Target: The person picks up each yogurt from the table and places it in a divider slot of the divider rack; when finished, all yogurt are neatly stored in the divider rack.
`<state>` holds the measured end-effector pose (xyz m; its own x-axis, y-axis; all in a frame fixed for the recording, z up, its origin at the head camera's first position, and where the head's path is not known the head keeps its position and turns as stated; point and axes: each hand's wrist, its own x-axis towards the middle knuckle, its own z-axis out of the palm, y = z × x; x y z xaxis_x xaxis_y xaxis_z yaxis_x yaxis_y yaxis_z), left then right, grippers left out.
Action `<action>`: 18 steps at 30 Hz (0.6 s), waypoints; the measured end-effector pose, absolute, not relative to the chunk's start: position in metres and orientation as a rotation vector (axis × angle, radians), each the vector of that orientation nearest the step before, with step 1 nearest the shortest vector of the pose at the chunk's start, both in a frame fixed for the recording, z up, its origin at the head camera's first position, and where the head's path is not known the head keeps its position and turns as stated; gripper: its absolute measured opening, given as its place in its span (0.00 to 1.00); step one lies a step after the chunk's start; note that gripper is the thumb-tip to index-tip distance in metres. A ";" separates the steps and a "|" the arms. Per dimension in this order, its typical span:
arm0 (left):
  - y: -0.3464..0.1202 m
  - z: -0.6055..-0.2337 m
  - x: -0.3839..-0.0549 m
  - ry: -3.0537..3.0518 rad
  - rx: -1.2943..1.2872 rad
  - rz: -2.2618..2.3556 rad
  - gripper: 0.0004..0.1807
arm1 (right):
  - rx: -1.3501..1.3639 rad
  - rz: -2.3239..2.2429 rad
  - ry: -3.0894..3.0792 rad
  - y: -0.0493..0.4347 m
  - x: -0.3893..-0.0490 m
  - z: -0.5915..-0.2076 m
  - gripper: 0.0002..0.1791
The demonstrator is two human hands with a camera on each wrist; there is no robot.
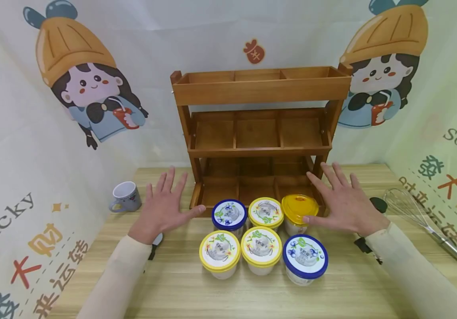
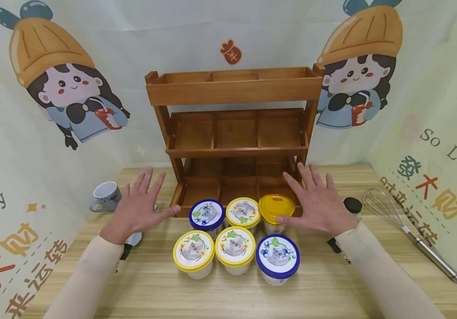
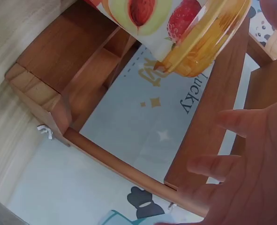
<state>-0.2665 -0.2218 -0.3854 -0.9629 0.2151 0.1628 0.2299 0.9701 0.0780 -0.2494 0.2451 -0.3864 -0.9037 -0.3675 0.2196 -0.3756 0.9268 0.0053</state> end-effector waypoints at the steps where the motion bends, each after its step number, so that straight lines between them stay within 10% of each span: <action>1: -0.223 -0.386 -0.268 -2.962 -0.332 -0.151 0.63 | 0.573 0.066 -2.858 0.245 -0.250 -0.387 0.64; 18: -0.238 -0.382 -0.310 -2.777 -0.377 -0.587 0.48 | 0.627 0.518 -2.913 0.246 -0.254 -0.406 0.53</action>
